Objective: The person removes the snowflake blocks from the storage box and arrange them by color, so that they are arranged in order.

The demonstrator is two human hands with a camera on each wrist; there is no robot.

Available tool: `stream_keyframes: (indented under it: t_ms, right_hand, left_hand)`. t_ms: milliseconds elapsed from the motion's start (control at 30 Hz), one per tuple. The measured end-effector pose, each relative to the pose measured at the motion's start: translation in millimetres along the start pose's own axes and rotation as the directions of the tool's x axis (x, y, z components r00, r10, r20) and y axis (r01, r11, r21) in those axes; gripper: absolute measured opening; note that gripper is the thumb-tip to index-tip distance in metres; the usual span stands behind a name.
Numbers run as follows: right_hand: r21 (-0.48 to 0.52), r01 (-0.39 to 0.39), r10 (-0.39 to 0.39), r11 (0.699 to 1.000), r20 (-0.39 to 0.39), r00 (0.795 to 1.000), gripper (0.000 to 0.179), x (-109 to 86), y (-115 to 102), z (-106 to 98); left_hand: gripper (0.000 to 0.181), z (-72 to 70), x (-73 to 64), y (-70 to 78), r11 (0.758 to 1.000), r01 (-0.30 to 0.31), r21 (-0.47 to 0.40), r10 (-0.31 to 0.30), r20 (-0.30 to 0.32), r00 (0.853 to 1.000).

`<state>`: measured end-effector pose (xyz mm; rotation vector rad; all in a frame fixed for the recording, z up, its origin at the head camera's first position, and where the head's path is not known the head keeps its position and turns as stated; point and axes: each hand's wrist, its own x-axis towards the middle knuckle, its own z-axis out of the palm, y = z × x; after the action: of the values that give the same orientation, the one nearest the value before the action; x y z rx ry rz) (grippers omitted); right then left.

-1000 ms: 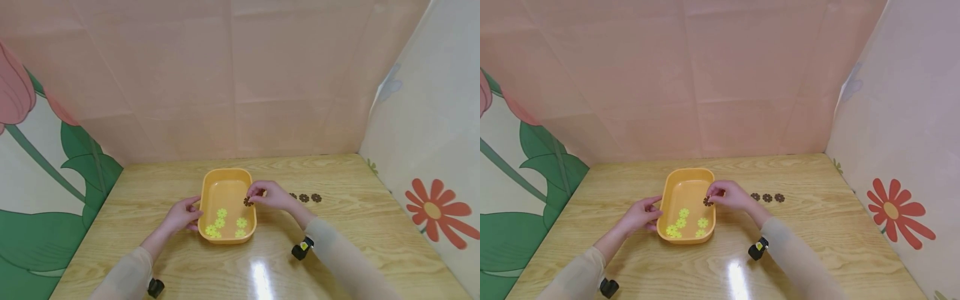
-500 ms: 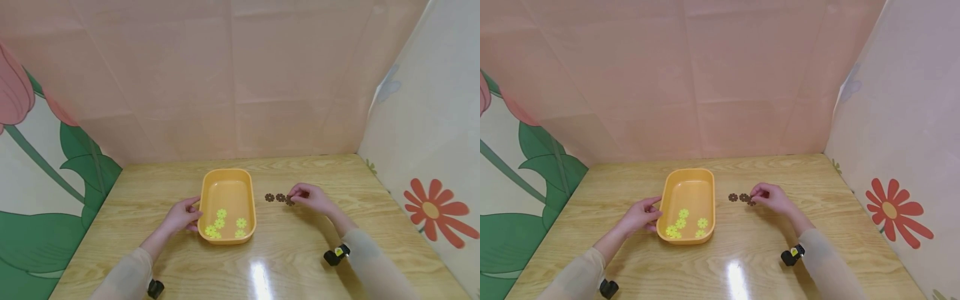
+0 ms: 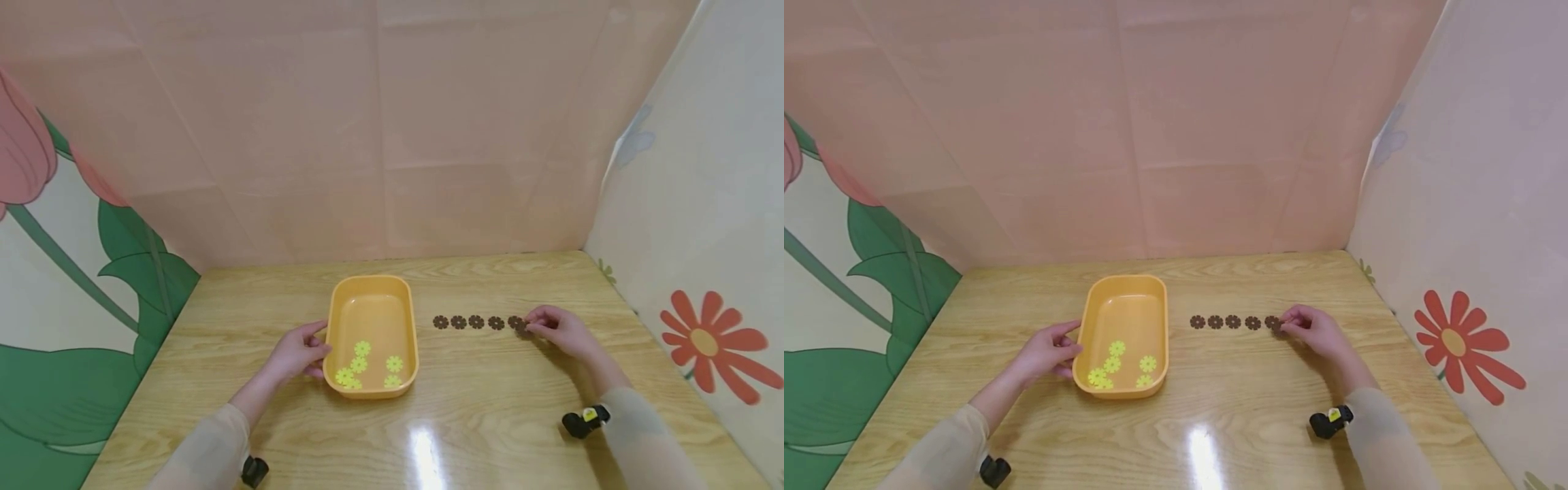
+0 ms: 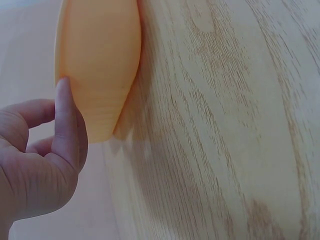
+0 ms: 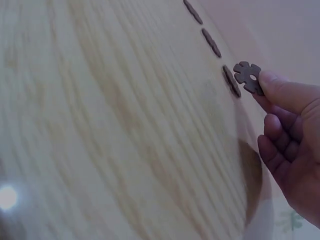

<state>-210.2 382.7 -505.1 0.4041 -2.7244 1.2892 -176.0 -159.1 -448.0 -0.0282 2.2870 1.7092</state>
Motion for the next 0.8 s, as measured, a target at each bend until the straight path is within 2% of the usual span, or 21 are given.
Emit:
stream_keyframes:
  t_ms: [133, 467, 700, 800]
  right_hand:
    - [-0.005, -0.002, 0.002, 1.000, -0.027, 1.000, 0.011, -4.9, 7, -7]
    - [-0.094, -0.100, 0.096, 0.991, -0.045, 0.994, 0.017, -5.1, 10, -15]
    - [-0.223, -0.100, 0.087, 0.970, -0.070, 0.994, 0.017, 0.5, 11, -13]
    - [-0.249, -0.096, 0.077, 0.964, -0.084, 0.993, 0.016, 3.1, 12, -10]
  left_hand:
    - [0.059, -0.1, -0.2, 0.4, 1.000, 0.003, 0.010, -0.003, -0.006, 1.000]
    - [0.059, 0.9, 1.2, 0.2, 1.000, -0.001, 0.008, 0.001, -0.002, 1.000]
    - [0.059, 1.3, 0.4, 0.3, 1.000, 0.000, 0.003, 0.000, -0.009, 1.000]
    - [0.059, 1.0, 0.5, 0.2, 1.000, 0.000, 0.007, 0.000, -0.012, 1.000]
